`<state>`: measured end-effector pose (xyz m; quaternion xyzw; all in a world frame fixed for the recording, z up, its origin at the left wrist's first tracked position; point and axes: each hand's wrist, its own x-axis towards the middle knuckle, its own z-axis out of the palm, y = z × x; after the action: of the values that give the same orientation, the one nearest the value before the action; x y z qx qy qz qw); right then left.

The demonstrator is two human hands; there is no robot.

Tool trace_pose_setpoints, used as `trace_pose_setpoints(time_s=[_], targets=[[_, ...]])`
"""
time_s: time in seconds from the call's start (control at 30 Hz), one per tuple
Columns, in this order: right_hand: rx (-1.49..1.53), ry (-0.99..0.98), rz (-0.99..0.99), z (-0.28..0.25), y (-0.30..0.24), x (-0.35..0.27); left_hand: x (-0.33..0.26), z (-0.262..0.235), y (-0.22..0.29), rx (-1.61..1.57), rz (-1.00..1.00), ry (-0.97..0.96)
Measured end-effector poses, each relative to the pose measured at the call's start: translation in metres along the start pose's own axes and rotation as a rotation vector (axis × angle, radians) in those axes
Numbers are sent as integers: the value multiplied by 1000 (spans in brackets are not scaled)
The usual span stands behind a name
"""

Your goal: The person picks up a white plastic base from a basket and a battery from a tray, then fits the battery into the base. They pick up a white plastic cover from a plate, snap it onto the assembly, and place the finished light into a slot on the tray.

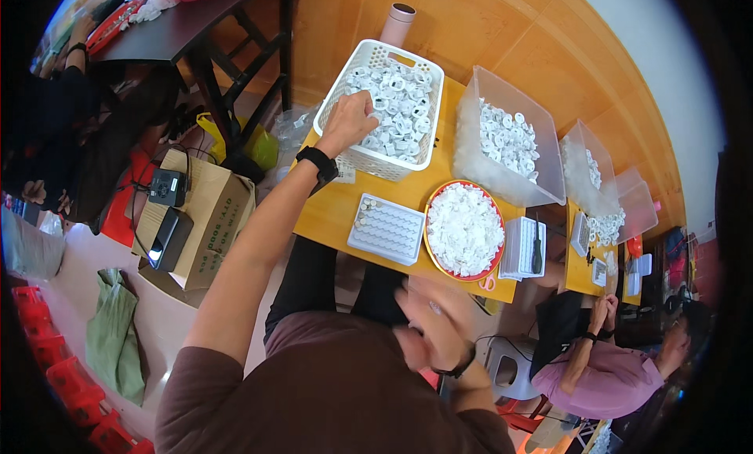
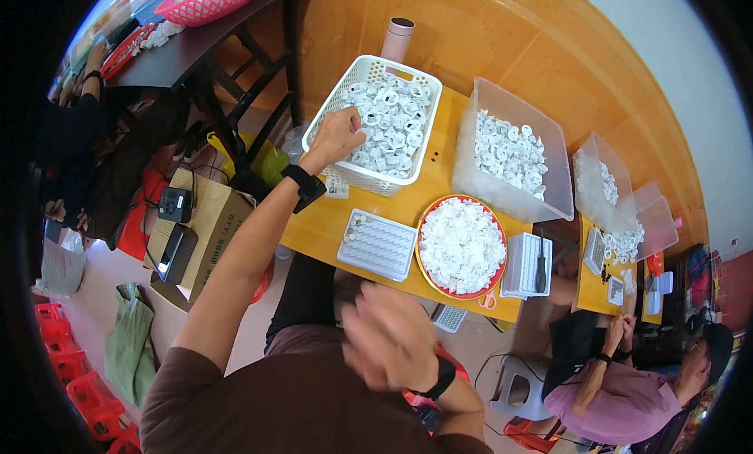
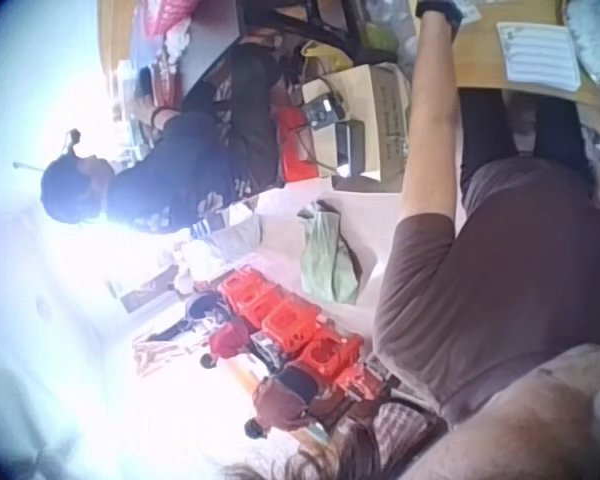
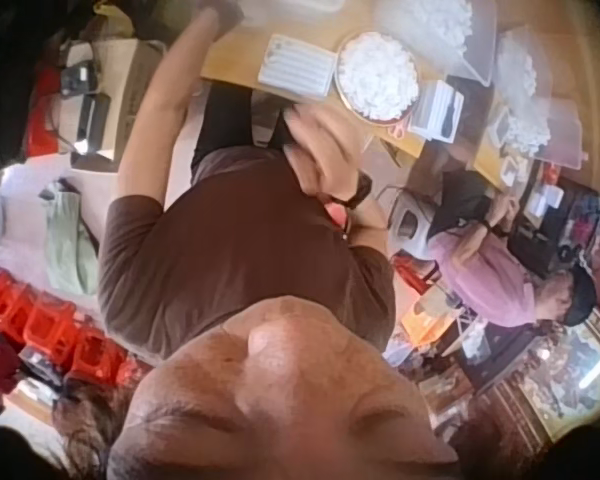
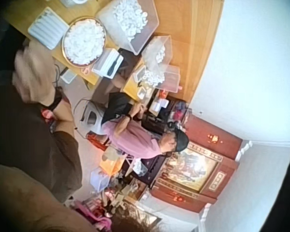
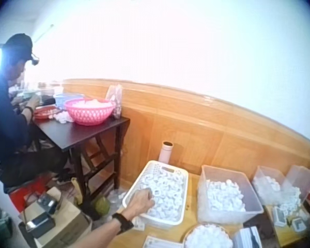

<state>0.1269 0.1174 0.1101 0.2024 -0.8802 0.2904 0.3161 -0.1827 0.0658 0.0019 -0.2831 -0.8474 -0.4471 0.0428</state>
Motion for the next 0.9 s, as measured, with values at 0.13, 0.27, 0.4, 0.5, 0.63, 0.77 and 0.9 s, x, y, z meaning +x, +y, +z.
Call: trace_pose_setpoints(time_s=[0.13,0.27,0.4,0.5,0.63,0.77,0.9], targets=[[302,-200,674,59,46,-71,1,8,-4,7,165,92],[187,-12,763,73,75,-65,2,2,-12,-75,75,-48],[148,20,646,98,107,-42,5,1,-13,-395,-114,-160],[26,49,529,116,123,-29,7,-1,-9,-355,-96,-201],[-115,-23,488,134,133,-24,4,-2,-8,-317,-69,-150],[-157,-65,475,139,139,-28,5,-3,-8,-298,-85,-154],[-157,-36,451,136,137,-25,5,-6,-4,-264,-59,-162]])
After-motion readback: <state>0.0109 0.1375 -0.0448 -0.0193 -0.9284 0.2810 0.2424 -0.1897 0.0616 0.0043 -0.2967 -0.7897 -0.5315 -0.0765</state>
